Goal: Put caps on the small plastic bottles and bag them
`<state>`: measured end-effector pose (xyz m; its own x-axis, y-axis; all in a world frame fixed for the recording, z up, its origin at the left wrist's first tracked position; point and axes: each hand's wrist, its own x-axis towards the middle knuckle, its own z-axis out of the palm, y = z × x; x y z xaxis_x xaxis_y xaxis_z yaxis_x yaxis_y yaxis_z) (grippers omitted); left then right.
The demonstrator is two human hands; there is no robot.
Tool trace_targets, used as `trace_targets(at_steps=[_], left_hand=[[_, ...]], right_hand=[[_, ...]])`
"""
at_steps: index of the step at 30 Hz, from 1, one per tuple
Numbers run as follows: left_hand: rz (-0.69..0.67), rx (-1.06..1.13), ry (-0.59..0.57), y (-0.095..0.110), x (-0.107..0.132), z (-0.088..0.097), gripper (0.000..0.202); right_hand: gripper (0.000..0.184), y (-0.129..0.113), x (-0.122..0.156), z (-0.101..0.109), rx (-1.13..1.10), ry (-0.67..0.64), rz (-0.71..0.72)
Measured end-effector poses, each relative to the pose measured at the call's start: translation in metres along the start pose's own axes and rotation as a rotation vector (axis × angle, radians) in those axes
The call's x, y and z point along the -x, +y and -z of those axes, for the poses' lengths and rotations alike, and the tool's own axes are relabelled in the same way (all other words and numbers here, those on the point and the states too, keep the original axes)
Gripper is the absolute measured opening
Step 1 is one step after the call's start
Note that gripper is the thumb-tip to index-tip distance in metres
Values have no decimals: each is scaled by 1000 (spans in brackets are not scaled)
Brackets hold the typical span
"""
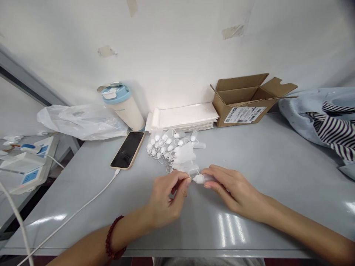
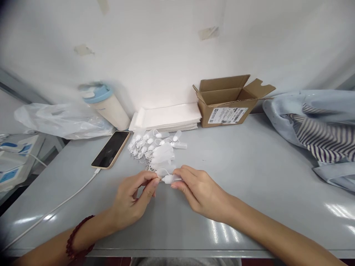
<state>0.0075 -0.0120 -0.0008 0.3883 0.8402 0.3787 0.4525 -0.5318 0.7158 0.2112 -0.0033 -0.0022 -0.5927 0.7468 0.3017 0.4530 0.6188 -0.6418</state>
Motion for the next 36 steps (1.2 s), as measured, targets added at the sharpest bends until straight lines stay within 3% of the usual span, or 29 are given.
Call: trace_targets(at_steps=[8, 13, 17, 30, 33, 36], left_hand=[[30, 34, -32, -4, 0, -1, 16], [221, 225, -119, -4, -5, 7, 23], [315, 332, -116, -5, -8, 12, 28], [131, 60, -93, -6, -4, 5, 16], [47, -24, -50, -9, -6, 8, 16], [52, -70, 75, -14, -12, 15, 16]], right_hand=[[19, 3, -1, 0, 16, 10, 6], [18, 2, -3, 5, 38, 16, 8], [20, 3, -2, 6, 68, 12, -7], [19, 6, -1, -5, 49, 35, 12], [20, 6, 0, -3, 41, 48, 28], [24, 8, -1, 1, 75, 58, 25]])
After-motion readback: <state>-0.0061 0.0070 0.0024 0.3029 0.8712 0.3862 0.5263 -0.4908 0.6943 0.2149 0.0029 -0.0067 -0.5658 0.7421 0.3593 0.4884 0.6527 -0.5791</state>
